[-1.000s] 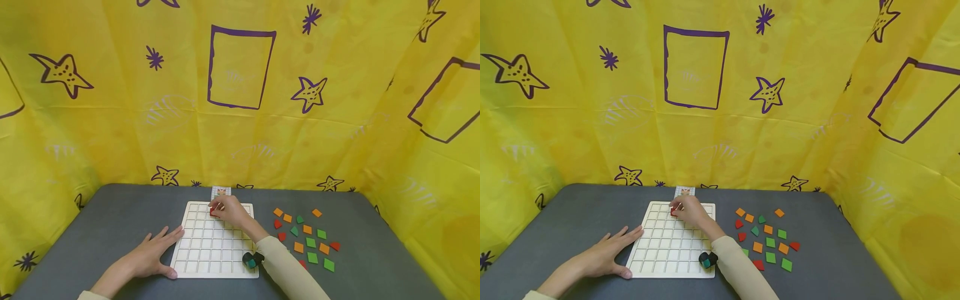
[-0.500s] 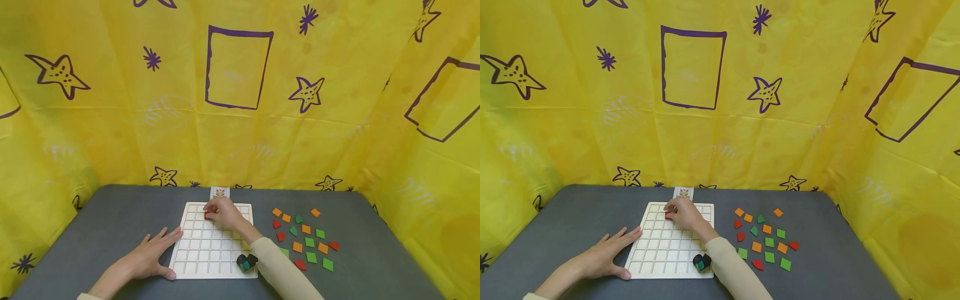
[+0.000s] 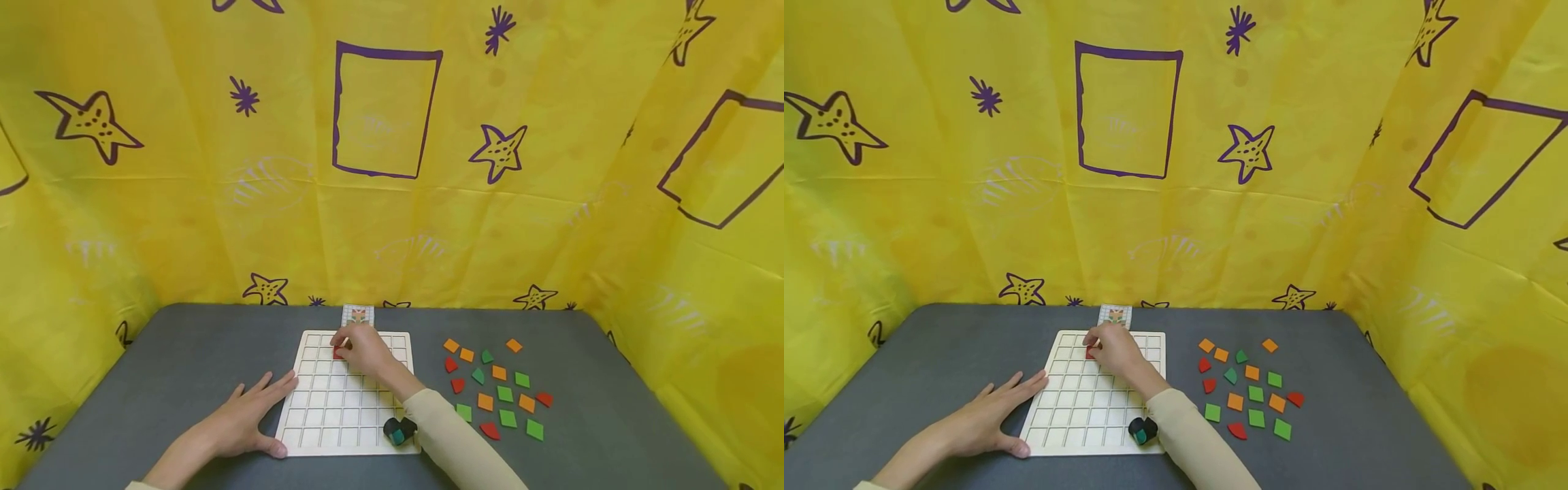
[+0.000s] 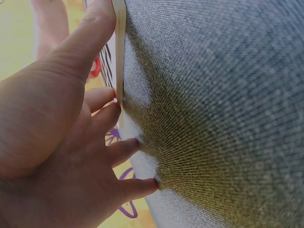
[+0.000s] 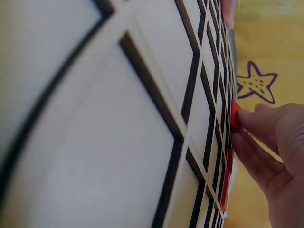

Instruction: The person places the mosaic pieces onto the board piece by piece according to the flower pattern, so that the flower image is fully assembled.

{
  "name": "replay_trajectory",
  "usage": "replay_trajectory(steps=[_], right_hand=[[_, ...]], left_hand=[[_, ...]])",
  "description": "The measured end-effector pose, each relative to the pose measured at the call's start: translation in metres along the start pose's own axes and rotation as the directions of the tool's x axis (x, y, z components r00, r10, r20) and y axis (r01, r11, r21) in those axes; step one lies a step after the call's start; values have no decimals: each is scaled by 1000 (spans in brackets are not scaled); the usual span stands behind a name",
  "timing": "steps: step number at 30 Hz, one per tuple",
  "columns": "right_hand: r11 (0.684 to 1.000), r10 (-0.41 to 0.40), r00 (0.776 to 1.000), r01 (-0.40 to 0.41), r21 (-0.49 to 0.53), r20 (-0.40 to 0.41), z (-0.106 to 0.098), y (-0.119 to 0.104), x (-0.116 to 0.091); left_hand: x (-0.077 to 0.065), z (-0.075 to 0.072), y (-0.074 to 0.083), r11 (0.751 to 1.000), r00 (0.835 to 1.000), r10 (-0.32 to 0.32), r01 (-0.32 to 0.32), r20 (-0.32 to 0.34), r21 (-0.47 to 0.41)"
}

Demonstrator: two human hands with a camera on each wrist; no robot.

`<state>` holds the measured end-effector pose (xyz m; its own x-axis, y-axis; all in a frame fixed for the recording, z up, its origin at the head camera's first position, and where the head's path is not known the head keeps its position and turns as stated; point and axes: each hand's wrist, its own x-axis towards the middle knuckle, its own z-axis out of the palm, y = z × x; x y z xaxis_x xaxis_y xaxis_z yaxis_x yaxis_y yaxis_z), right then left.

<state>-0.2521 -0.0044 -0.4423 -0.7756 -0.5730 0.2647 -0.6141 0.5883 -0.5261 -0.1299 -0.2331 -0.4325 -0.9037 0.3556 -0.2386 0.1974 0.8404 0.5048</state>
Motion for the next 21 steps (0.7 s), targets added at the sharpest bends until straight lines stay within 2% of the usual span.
replay_trajectory(steps=[12, 21], right_hand=[[998, -26, 1000, 27, -55, 5, 2, 3, 0], [999, -3, 1000, 4, -39, 12, 1, -1, 0]], left_hand=[[0, -1, 1, 1000, 1000, -2, 2, -4, -1], [-1, -1, 3, 1000, 1000, -9, 9, -3, -2]])
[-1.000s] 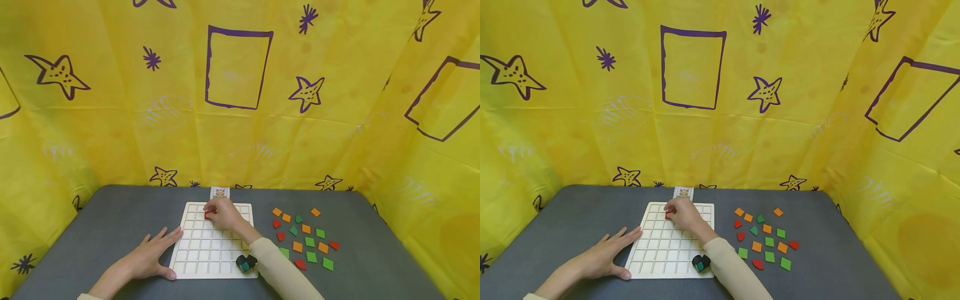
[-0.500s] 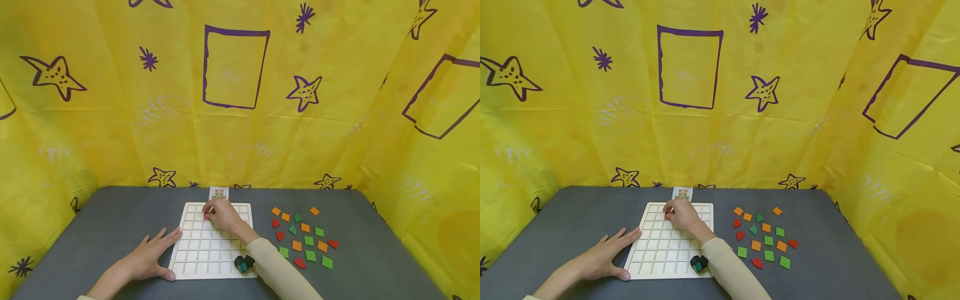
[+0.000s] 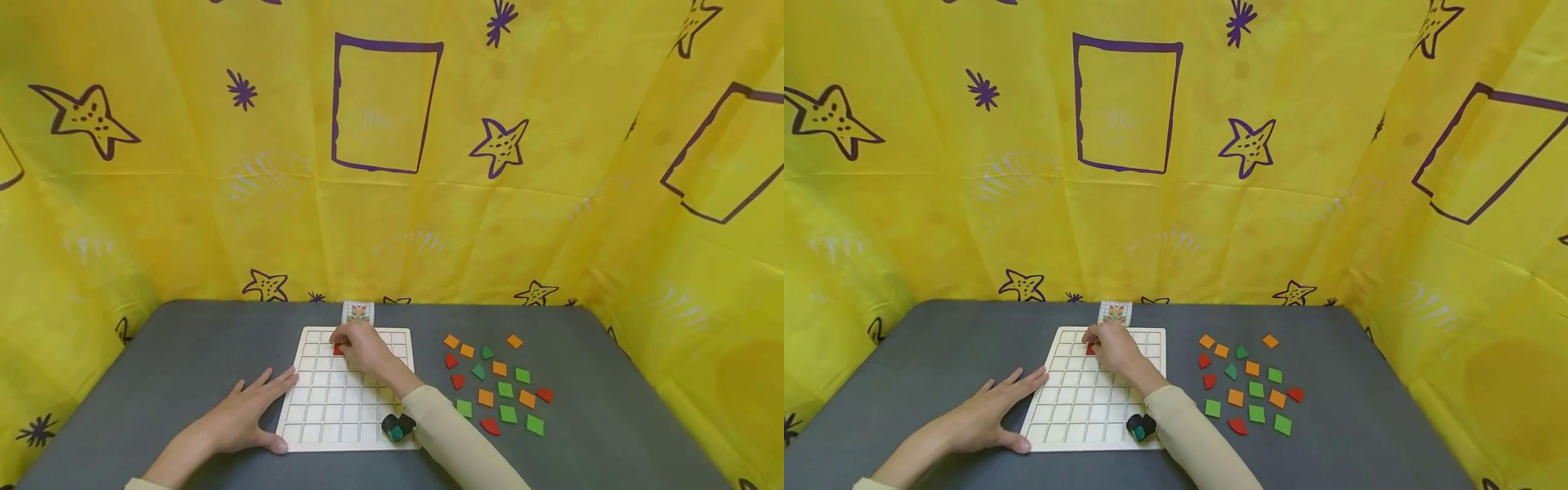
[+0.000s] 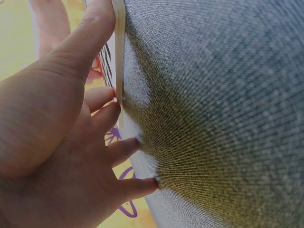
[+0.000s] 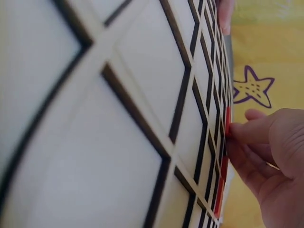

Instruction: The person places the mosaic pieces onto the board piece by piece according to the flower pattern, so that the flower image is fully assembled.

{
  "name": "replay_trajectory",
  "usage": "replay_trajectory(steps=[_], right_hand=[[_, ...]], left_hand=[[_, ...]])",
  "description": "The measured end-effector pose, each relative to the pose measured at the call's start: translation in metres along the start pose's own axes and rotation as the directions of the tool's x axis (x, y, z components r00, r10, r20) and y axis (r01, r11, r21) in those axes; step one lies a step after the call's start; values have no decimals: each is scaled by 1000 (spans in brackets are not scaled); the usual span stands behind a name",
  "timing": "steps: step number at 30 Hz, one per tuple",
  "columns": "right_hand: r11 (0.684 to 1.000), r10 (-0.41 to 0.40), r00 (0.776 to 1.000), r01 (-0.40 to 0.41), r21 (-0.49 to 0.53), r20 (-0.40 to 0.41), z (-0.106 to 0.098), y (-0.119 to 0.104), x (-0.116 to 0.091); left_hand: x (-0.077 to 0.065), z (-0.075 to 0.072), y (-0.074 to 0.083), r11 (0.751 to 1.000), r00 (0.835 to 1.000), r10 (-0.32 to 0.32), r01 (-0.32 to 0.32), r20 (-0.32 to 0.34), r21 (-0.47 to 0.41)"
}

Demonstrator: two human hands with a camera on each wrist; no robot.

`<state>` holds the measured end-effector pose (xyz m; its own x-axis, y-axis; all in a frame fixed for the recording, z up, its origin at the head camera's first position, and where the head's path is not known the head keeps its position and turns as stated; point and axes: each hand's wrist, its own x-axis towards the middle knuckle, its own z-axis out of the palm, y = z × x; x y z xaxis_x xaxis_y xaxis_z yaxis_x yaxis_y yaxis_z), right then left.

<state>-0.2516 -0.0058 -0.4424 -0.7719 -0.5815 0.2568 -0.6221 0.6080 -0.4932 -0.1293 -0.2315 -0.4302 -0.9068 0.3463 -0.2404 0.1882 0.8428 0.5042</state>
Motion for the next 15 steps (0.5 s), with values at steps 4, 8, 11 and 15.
replay_trajectory(steps=[4, 8, 11, 15], right_hand=[[1000, 4, 999, -4, -18, 42, -2, -1, 2], [1000, 14, 998, -12, -21, 68, -10, -3, 1], [1000, 24, 997, -24, 5, 75, -18, -3, -3], [998, 29, 996, -34, 56, 81, -29, 1, -8]], left_hand=[[1, 0, 1, 1000, 1000, -5, 5, 3, 0], [1, 0, 1, 1000, 1000, -3, 3, 2, 2], [0, 0, 1, 1000, 1000, 1, -1, -1, 6], [1, 0, 0, 1000, 1000, 3, -3, -2, 8]])
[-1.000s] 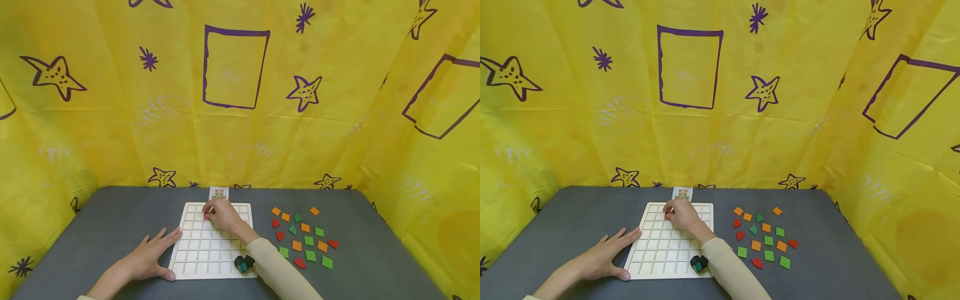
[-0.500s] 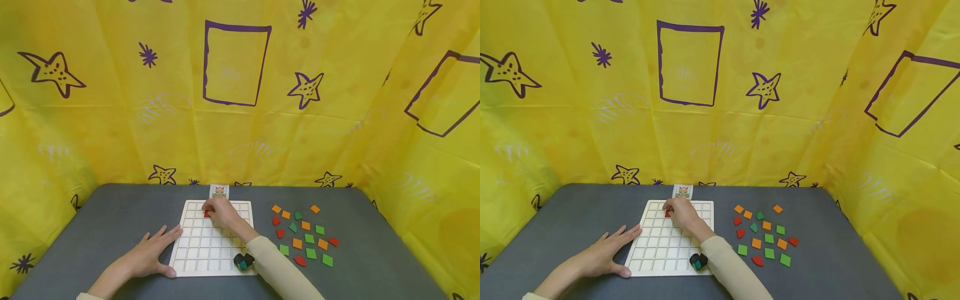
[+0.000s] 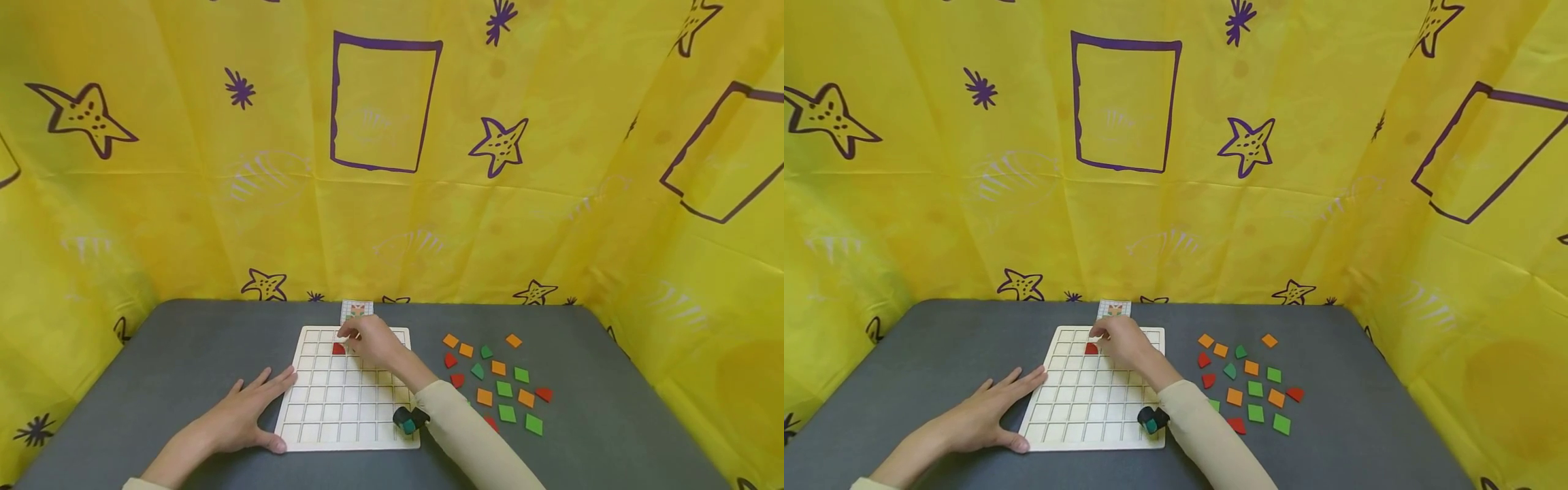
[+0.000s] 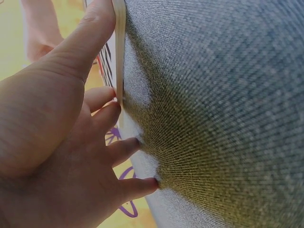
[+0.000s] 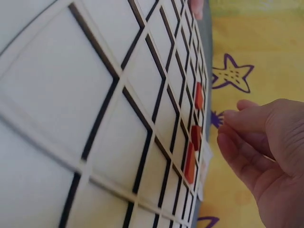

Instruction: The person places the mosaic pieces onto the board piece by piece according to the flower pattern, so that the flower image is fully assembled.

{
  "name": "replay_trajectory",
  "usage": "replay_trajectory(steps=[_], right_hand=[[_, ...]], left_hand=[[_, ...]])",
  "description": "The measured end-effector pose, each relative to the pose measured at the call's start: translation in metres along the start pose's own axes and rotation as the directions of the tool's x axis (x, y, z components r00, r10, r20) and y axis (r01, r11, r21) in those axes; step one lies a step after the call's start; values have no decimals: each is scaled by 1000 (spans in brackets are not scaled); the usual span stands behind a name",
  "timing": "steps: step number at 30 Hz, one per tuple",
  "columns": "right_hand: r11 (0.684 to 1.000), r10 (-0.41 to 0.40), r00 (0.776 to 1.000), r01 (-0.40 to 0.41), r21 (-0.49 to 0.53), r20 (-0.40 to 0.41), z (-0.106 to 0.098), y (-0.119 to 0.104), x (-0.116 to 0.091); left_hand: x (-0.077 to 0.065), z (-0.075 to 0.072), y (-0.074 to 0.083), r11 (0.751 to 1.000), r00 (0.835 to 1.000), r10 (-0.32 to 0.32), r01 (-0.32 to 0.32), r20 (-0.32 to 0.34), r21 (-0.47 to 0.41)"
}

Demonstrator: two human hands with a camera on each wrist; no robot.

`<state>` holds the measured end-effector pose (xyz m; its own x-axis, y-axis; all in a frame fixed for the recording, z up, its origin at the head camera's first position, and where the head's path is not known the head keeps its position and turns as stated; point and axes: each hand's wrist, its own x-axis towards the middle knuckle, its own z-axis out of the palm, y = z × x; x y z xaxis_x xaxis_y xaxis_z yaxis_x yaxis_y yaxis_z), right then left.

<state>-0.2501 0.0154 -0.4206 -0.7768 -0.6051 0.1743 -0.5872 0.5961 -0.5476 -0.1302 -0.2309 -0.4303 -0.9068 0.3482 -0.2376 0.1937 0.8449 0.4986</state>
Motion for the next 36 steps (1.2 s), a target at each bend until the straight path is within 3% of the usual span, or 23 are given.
replay_trajectory(steps=[8, 13, 23, 31, 36], right_hand=[[999, -16, 1000, 17, 39, -19, -23, 17, -15], [999, 9, 998, -6, 48, -58, -37, 41, -23], [999, 47, 989, -46, 11, -140, -69, 95, -52], [990, 135, 976, -138, -9, -172, -85, 128, -80], [980, 194, 967, -197, -1, -165, -88, 137, -91]], left_hand=[[-1, 0, -1, 1000, 1000, 16, -16, -5, 0], [-1, -1, 0, 1000, 1000, 3, -3, 1, 1], [-3, 1, 0, 999, 999, 45, -45, -19, -9], [-1, 1, -2, 999, 999, 48, -48, -18, -9], [-1, 0, -2, 999, 999, 43, -44, -12, -14]])
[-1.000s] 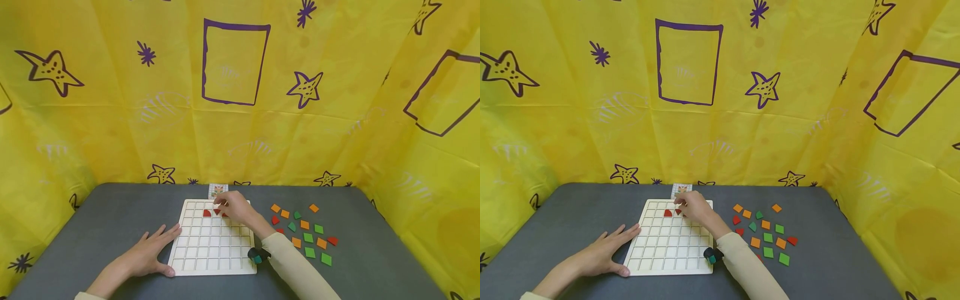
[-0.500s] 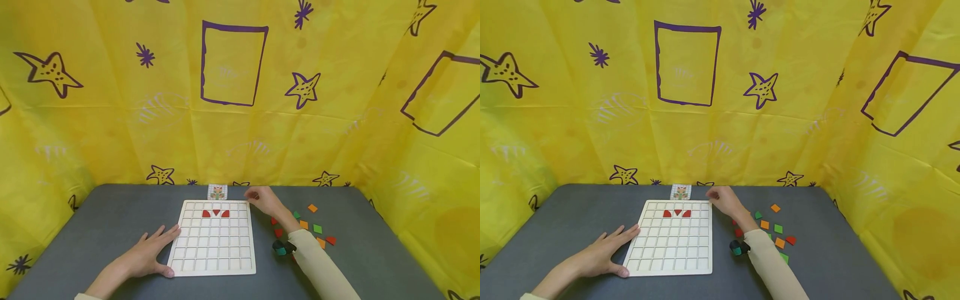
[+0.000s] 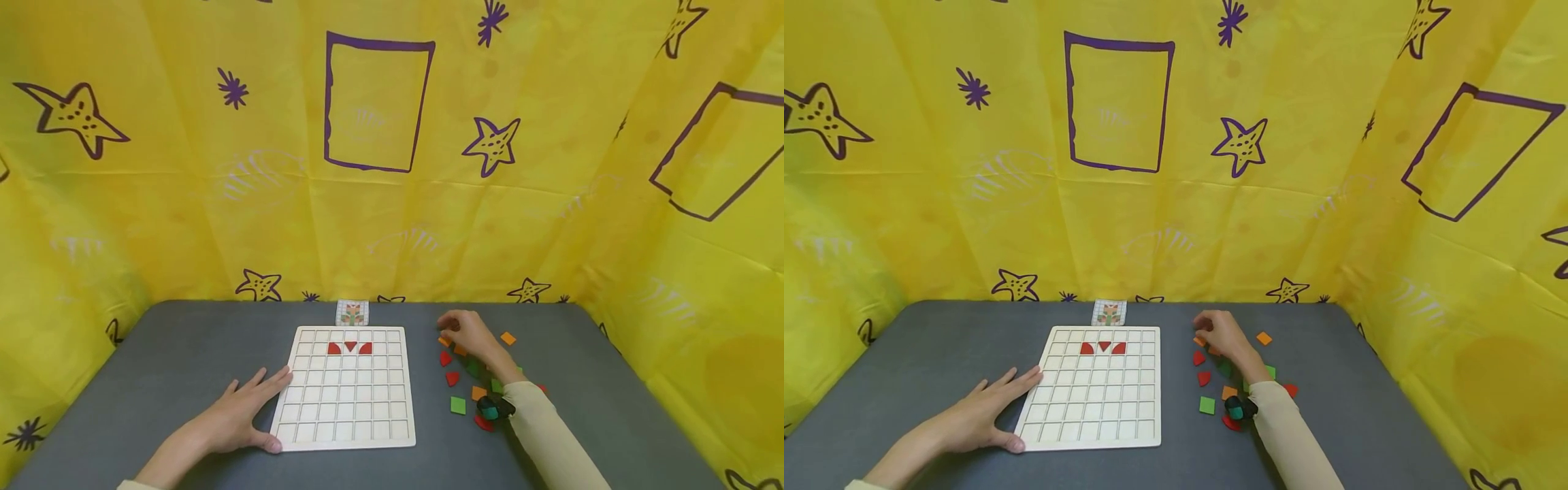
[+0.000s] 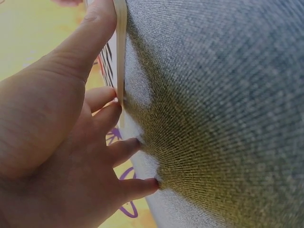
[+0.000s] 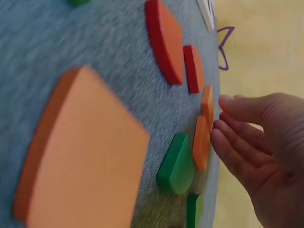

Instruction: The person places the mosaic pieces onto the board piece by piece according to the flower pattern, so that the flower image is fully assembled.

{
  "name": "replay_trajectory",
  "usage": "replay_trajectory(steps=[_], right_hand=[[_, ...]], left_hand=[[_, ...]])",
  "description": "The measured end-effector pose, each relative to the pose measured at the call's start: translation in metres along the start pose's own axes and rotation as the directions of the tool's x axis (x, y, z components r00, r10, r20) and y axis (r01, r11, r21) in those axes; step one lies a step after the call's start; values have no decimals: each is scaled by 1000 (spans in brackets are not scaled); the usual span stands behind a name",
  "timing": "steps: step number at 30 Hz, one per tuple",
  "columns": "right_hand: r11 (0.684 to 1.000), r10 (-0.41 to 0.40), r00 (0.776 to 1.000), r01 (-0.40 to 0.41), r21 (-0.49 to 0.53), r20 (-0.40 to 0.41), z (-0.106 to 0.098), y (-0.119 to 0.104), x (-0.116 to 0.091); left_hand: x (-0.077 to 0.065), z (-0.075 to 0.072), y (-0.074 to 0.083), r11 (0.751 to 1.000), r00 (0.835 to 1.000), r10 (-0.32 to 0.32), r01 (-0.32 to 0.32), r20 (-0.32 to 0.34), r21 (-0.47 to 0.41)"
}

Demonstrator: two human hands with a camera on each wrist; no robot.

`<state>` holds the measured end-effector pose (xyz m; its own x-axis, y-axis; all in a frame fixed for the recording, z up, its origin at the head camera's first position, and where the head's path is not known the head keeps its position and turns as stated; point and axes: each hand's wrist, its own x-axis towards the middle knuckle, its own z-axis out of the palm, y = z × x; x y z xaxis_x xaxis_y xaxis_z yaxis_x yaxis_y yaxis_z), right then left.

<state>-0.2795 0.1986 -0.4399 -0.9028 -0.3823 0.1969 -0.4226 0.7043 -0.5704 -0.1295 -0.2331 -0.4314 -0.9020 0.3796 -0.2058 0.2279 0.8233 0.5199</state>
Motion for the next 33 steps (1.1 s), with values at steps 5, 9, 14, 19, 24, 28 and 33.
replay_trajectory(steps=[5, 9, 14, 19, 24, 28, 33], right_hand=[[998, 49, 998, -51, 33, 40, -2, 2, -4], [995, 85, 995, -88, 53, 60, -5, -2, -6], [994, 99, 994, -101, 52, 52, -7, -6, -7], [993, 118, 993, -119, 3, 23, -6, -8, -8], [991, 137, 990, -136, -3, 24, -6, -9, -8], [994, 102, 994, -103, 19, 40, -5, -10, -6], [999, 42, 999, -42, 9, 28, -5, -11, -3]], left_hand=[[-1, 1, 0, 1000, 1000, 6, -6, -4, 3], [0, 1, 0, 1000, 1000, 4, -4, -1, -2], [0, 1, 0, 1000, 1000, 3, -3, 1, -8], [0, 1, 0, 1000, 1000, 3, -3, -2, -7], [1, 1, 0, 1000, 1000, -13, 13, 9, -2], [1, 0, -1, 1000, 1000, -24, 25, 18, -6], [1, 1, -2, 1000, 1000, -21, 21, 15, -12]])
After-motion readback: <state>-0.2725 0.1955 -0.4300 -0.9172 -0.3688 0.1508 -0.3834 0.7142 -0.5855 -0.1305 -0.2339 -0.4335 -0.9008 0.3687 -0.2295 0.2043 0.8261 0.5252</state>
